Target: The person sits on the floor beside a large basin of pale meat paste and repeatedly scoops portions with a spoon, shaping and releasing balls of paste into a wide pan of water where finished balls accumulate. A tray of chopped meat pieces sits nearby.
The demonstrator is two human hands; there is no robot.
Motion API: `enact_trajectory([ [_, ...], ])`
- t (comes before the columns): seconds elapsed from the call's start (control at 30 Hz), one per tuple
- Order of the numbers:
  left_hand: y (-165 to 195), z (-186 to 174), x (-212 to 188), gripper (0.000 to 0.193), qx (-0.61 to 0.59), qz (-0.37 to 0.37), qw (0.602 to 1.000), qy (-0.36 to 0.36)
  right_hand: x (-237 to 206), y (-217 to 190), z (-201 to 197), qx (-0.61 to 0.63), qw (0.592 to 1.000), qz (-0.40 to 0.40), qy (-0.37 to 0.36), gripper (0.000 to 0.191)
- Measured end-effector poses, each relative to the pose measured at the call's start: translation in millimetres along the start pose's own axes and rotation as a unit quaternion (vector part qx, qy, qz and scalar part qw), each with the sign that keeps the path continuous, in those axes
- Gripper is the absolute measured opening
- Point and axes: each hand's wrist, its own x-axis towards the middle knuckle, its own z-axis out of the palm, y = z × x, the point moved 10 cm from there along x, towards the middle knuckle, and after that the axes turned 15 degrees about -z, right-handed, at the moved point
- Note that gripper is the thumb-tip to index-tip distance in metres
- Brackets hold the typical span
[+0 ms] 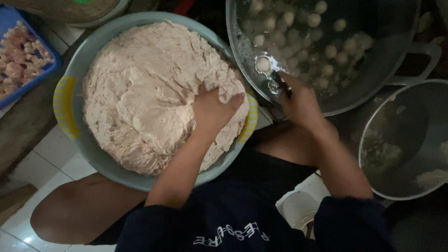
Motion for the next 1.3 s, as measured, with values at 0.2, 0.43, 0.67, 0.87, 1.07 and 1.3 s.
enact_trajectory([
  [0.2,-14,18,9,0.035,-0.060,-0.024,0.998,-0.027,-11,20,5,0.033,0.986,0.160,-0.010,0.040],
  [0.43,-9,25,5,0.035,-0.134,0.094,0.986,0.014,-8,-70,25,0.165,0.984,0.019,-0.066,0.055],
  [0.67,-25,49,14,0.029,0.037,-0.044,0.996,-0.061,-38,-35,60,0.333,0.901,0.244,-0.131,0.050],
  [0.87,-1,13,-11,0.059,0.110,0.039,0.990,0.079,-20,13,17,0.118,0.989,0.083,-0.010,0.052],
  [1.07,-8,15,-7,0.049,0.023,0.049,0.997,0.055,-8,29,-1,-0.007,0.996,0.092,-0.002,0.046],
  [1.3,-14,25,-7,0.024,-0.122,0.070,0.990,0.028,-18,-60,23,0.174,0.982,0.044,-0.053,0.049],
])
